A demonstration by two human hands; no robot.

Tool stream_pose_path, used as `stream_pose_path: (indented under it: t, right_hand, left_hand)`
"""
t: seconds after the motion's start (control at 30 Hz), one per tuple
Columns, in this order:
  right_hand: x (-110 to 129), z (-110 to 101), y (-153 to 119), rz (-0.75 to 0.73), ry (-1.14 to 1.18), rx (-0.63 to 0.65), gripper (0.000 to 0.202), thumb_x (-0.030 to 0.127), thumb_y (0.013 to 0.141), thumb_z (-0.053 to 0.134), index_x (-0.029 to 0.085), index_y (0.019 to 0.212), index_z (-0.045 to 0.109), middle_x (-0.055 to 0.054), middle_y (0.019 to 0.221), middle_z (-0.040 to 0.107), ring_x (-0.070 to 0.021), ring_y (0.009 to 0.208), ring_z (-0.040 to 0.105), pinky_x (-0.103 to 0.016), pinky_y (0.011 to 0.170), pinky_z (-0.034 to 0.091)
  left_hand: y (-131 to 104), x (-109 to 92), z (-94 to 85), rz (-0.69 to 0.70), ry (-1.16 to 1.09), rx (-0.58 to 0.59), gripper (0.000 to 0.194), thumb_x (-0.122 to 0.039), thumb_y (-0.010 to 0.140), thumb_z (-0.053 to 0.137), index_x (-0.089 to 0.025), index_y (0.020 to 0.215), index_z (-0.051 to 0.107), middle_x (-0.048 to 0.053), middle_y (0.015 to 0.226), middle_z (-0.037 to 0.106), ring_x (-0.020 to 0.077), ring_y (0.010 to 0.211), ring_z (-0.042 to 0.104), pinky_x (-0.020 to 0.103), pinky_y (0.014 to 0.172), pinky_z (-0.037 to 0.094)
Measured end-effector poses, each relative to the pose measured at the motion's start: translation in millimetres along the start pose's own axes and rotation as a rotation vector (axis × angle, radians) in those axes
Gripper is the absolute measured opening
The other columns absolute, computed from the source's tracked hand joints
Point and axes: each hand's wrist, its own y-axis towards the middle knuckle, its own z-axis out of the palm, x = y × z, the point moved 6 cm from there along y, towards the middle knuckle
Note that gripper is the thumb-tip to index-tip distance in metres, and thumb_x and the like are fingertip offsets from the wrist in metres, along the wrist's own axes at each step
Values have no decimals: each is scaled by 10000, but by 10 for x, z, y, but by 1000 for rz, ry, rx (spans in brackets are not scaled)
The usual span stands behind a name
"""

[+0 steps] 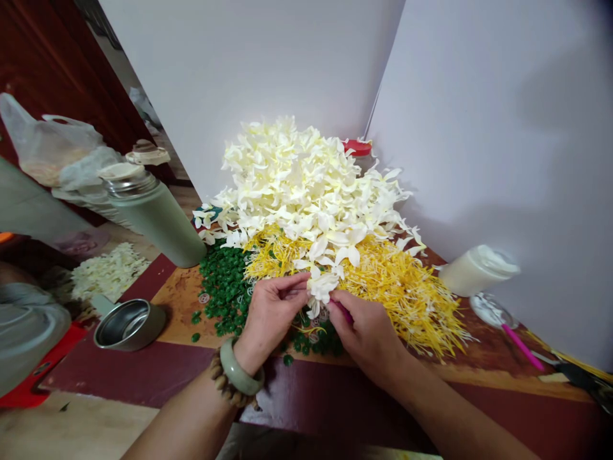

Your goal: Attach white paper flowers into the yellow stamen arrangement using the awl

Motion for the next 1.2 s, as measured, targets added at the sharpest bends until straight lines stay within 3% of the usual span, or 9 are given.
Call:
stream_pose_path:
  t: [0.27,0.57,0.8,0.87,0.97,1.07,1.13,1.2]
  right_hand:
    - [-148,6,59,208,419,106,287,253,854,379,192,576,353,55,542,328,-87,516,333,-210,485,266]
    - [-130,22,68,222,467,122,304,250,849,391,187,553,360,59,525,348,-83,503,333,-211,487,266]
    - [-181,50,52,264,463,155,333,265,875,332,186,554,367,54,510,358,-82,479,336,-210,466,272]
    - [-178,40,45,231,395,117,264,251,872,342,188,630,426,53,527,397,-89,496,378,-211,489,302]
    - [-172,10,31,218,278,35,155,257,872,354,187,952,468,42,584,491,-113,527,461,-231,535,367]
    - [-93,-64,35,112,117,-68,368,279,852,415,177,1200,352,-46,844,579,-158,685,545,-283,631,431]
    - [-1,-86,39,-28,6,-86,406,244,853,410,195,1249,337,-99,1008,546,-185,794,557,-310,682,447]
    - [49,-66,33,-124,-71,-62,362,182,863,356,221,1220,400,-107,1038,525,-188,814,562,-307,676,460]
  left_hand:
    - [8,-4,17,-59,-87,3,266,-205,570,723,-137,827,710,49,772,717,122,656,617,221,655,494]
    - [8,63,82,-63,-111,71,267,-209,592,713,-113,840,689,66,768,707,143,688,623,248,682,489]
    - [-2,32,101,-52,-138,94,233,-224,617,699,-128,827,666,48,752,686,114,664,608,205,637,470]
    - [3,46,95,-66,-129,90,250,-238,616,701,-122,834,663,54,750,686,124,667,612,220,649,473]
    - [23,79,72,-71,-120,72,262,-250,606,709,-122,830,665,50,731,685,130,660,613,232,653,474]
    - [42,102,56,-49,-116,66,260,-254,608,708,-126,830,667,45,725,682,128,655,611,232,649,472]
    - [45,109,58,-44,-105,73,258,-254,614,703,-122,832,666,50,737,684,129,665,611,233,657,471]
    - [42,113,68,-58,-103,82,261,-253,613,703,-115,831,662,54,732,685,131,665,611,235,655,472]
